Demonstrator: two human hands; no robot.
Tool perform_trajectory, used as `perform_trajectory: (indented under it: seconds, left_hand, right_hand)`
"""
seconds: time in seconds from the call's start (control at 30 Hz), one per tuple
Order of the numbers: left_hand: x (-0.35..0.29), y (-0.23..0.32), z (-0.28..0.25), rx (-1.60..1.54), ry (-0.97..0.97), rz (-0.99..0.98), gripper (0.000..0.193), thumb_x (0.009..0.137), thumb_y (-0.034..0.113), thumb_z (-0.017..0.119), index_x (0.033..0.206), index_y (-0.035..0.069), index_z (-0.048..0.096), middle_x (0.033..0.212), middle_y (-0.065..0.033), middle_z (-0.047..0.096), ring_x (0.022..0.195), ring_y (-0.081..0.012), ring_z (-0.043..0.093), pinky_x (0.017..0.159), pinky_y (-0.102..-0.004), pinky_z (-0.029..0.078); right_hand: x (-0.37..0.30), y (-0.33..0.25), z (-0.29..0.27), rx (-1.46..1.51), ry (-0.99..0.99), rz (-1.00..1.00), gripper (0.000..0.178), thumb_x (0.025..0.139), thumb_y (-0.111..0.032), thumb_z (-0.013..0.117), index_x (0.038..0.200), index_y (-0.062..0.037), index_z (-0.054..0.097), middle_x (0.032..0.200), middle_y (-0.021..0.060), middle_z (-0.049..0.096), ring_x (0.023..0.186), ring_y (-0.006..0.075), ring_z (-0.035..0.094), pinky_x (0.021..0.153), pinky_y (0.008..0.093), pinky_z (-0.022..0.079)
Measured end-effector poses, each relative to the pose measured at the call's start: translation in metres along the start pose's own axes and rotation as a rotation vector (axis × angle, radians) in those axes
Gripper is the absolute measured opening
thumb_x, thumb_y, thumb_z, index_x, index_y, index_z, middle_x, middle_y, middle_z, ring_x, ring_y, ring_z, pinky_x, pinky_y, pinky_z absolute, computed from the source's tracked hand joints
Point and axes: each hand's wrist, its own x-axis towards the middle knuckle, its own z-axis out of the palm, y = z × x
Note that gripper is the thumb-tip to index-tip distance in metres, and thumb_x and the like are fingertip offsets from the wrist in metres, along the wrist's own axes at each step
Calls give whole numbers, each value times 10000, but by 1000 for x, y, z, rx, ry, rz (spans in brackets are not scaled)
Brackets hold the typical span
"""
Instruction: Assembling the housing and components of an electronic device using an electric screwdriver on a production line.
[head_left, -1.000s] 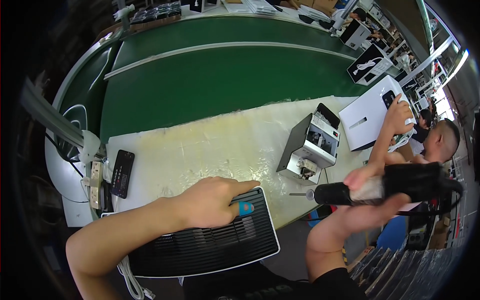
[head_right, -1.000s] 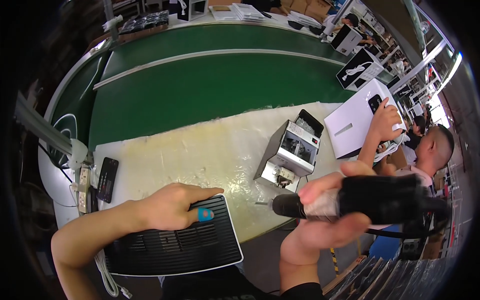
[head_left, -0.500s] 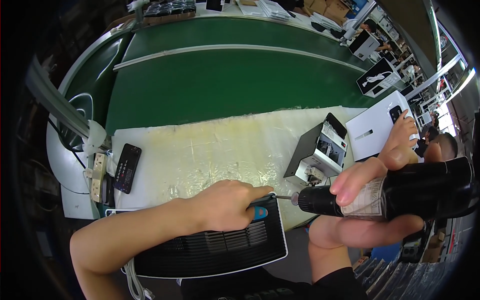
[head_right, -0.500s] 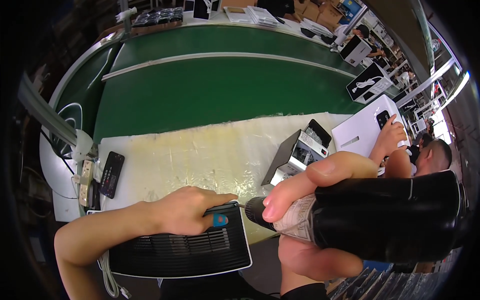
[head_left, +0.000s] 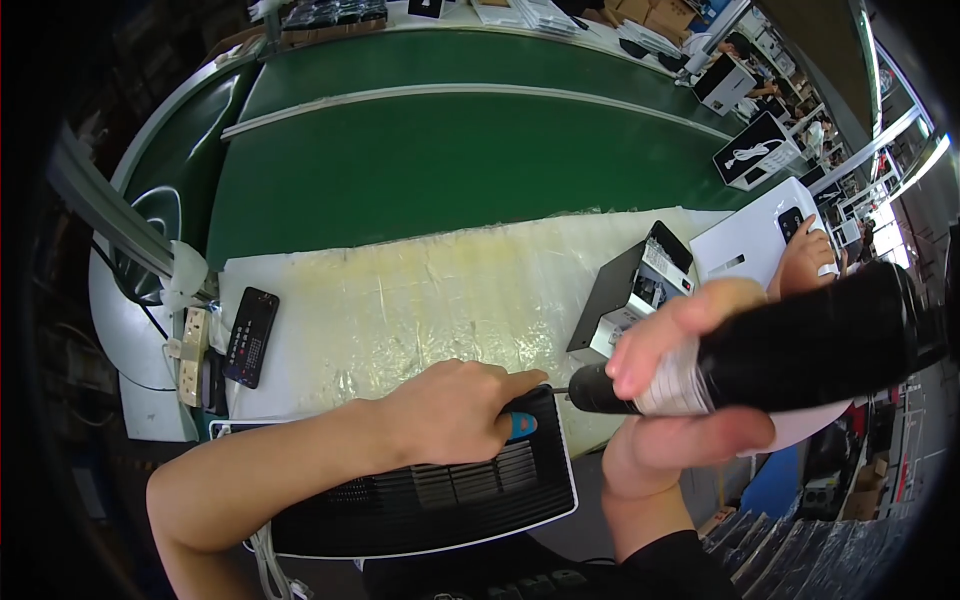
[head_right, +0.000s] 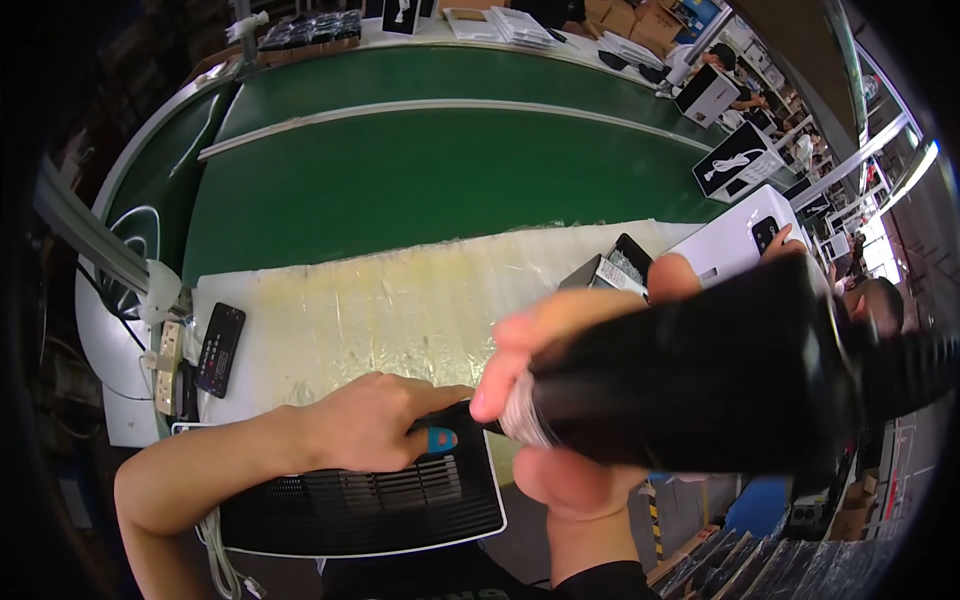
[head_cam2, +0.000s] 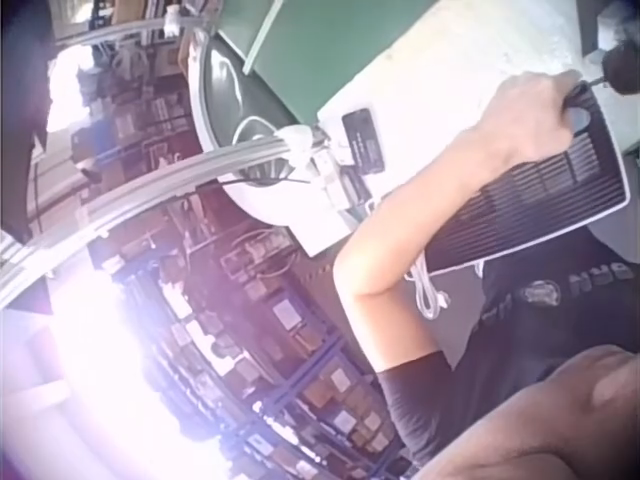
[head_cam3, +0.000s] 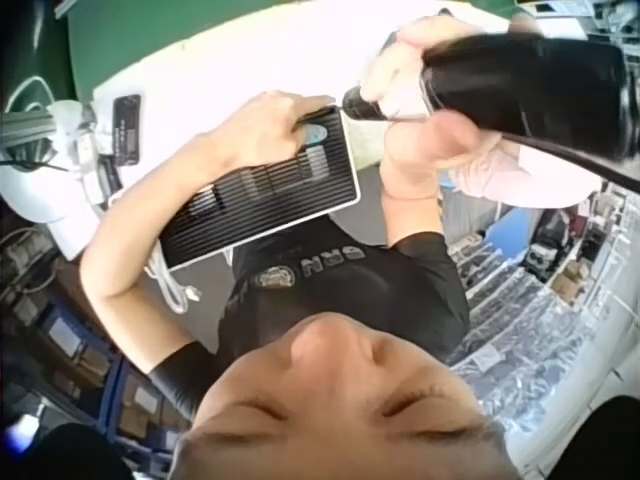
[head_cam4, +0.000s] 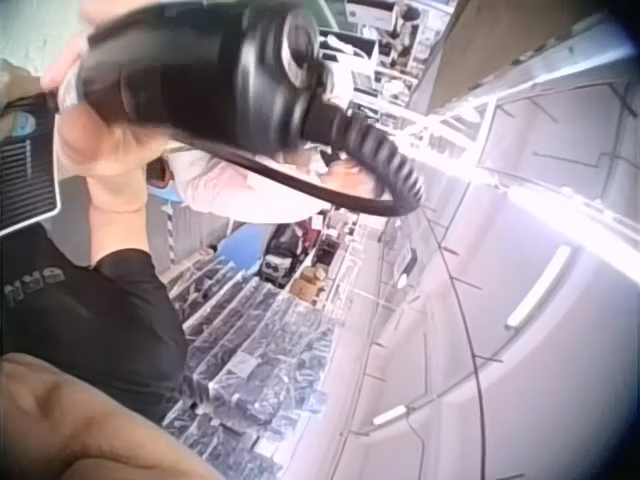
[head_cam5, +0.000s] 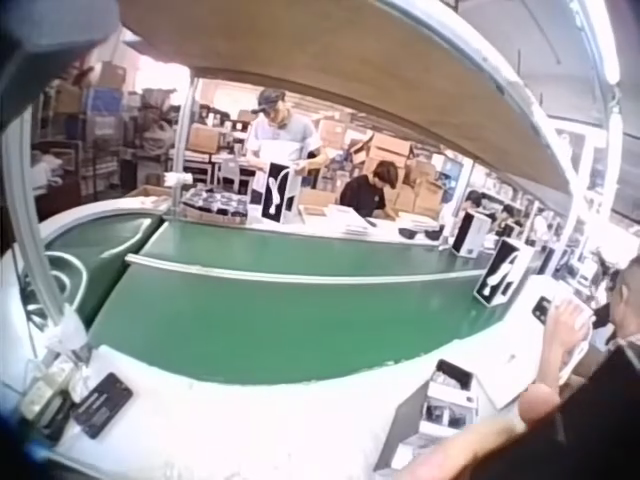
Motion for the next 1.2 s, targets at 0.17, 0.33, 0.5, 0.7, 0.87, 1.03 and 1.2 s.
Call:
perform_trajectory:
  seconds: [0.17,0.33,0.5,0.7,0.87,1.03,1.2]
  left_hand:
    - [3,5,0,7,-35,-7,493,853,206,599,1307,42,502,1084,-247,626,962,-422,604,852,-466,490]
    - [2,5,0,29,-9,20,495,859,229,599,1305,36,502,1082,-247,626,949,-423,611,851,-455,494]
    - [0,5,-1,18,13,50,508,858,250,607,1301,25,501,1073,-248,628,943,-424,614,845,-449,498]
    - [-48,9,-30,109,-41,-54,504,845,259,625,1265,2,518,1130,-238,602,1034,-393,588,903,-423,476]
    - [-119,-9,-59,81,-42,-143,487,798,168,662,1234,-13,542,1202,-200,578,1119,-354,558,962,-397,449]
    - [-131,-26,-45,-47,109,-90,439,815,120,653,1220,-18,552,1186,-188,596,1083,-360,583,944,-394,462]
    - [-143,-36,-32,20,208,-21,403,812,108,629,1199,17,566,1160,-155,613,1065,-349,579,909,-421,470]
  right_hand:
    - [2,8,-36,482,262,-35,826,905,-601,488,1323,85,292,974,155,578,558,176,579,457,254,485]
    - [-32,58,-116,-376,392,-70,500,959,-360,500,1226,36,352,950,154,571,549,157,540,478,281,454]
    - [-74,129,-124,-418,510,-138,518,964,-381,523,1202,21,299,1017,169,554,569,170,572,518,293,481]
    - [-93,118,-126,-401,397,-118,575,967,-391,511,1298,0,250,1031,174,543,563,184,580,549,292,483]
    - [-67,62,-114,-392,370,-26,610,966,-445,456,1269,65,312,834,162,572,534,169,555,488,261,450]
    - [-6,-16,-51,121,355,-38,658,961,-509,409,1318,36,321,944,132,563,536,141,491,541,236,451]
    - [9,-49,25,537,51,-72,688,946,-502,475,1377,6,304,1128,124,521,561,128,483,472,261,472]
